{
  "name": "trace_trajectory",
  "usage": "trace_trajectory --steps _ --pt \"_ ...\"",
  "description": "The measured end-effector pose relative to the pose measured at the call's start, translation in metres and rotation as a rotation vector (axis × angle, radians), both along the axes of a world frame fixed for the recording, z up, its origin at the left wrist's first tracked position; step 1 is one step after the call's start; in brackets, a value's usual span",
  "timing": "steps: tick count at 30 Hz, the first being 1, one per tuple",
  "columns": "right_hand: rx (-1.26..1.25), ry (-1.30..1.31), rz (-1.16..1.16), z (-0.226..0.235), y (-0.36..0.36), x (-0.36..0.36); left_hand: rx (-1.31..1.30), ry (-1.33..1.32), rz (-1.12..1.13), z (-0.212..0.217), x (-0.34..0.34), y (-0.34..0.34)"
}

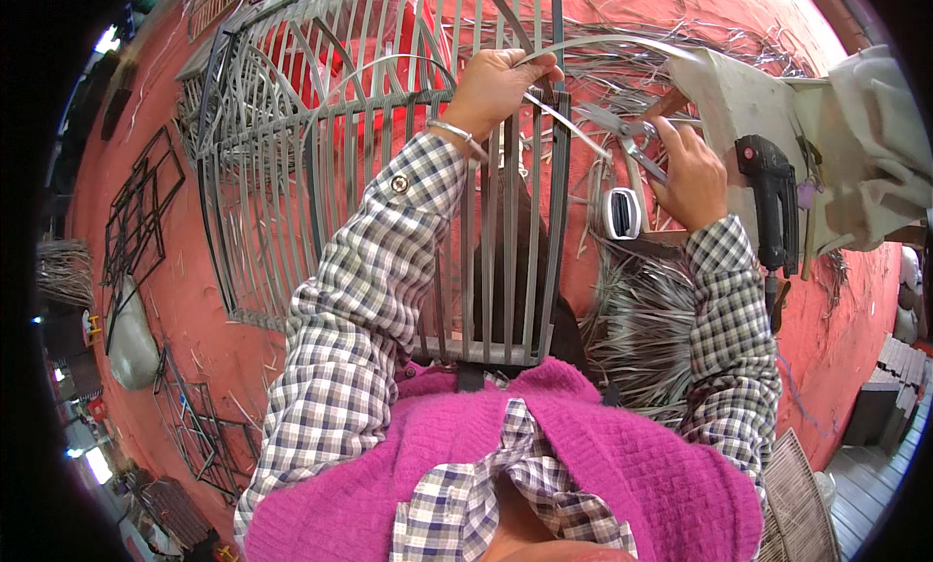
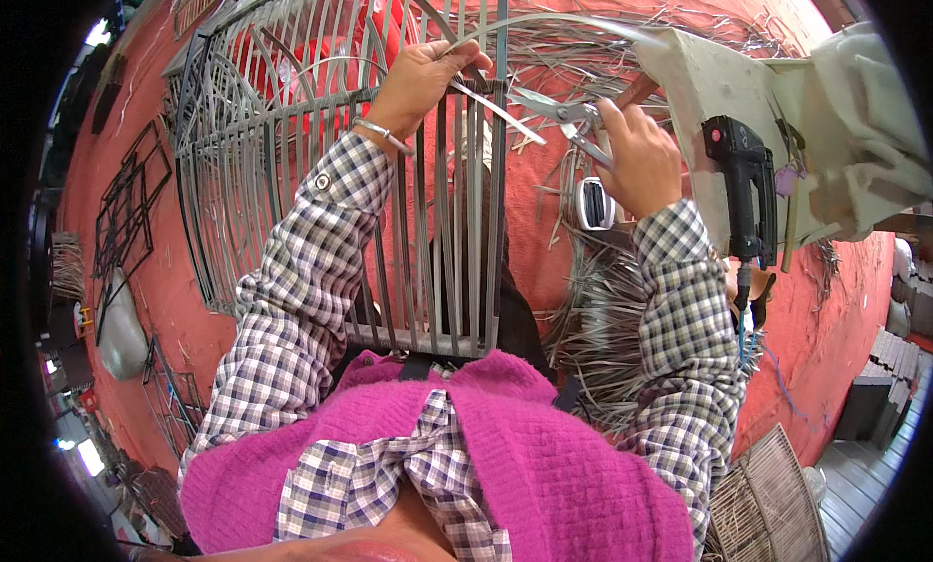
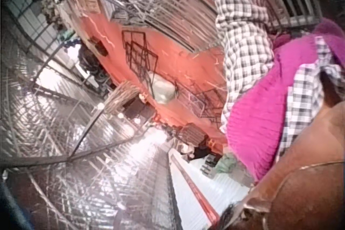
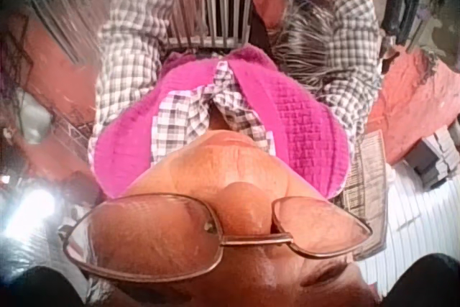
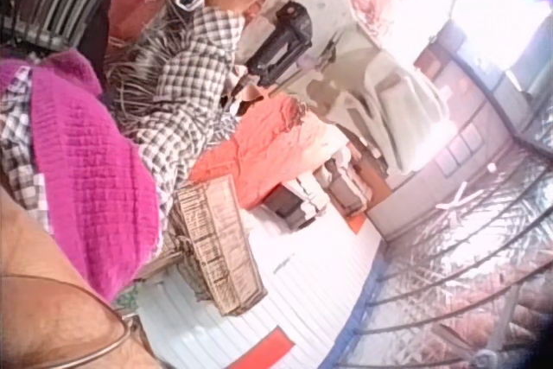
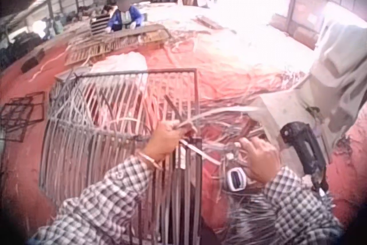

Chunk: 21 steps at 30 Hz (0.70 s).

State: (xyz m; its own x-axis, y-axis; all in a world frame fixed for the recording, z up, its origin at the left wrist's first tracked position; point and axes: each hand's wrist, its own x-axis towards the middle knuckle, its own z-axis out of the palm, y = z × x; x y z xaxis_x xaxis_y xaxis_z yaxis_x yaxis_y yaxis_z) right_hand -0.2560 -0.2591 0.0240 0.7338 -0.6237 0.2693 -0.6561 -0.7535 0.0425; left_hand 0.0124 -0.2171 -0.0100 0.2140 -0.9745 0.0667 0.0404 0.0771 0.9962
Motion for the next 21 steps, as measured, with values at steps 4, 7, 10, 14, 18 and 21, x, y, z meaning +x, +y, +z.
trace_trajectory --steps 4,7,10,14,18,21 --pt "-0.067 0.071 0.122 0.002 -0.020 0.019 -0.040 0.044 -0.007 -0.001 0.003 0.007" --pt "-0.056 0.045 0.152 0.003 -0.030 0.020 -0.008 0.042 -0.019 0.001 0.002 0.008" --pt "-0.036 0.048 0.180 0.005 -0.034 0.020 -0.017 0.023 -0.036 0.000 0.004 0.009" --pt "-0.069 0.149 0.166 0.009 -0.038 0.027 -0.016 0.073 -0.092 -0.008 0.008 0.010" --pt "-0.195 0.247 0.218 0.014 -0.046 0.033 0.023 0.086 -0.113 -0.011 0.008 0.016" --pt "-0.076 0.247 0.255 0.014 -0.053 0.034 -0.061 0.035 -0.055 -0.007 0.004 0.018"
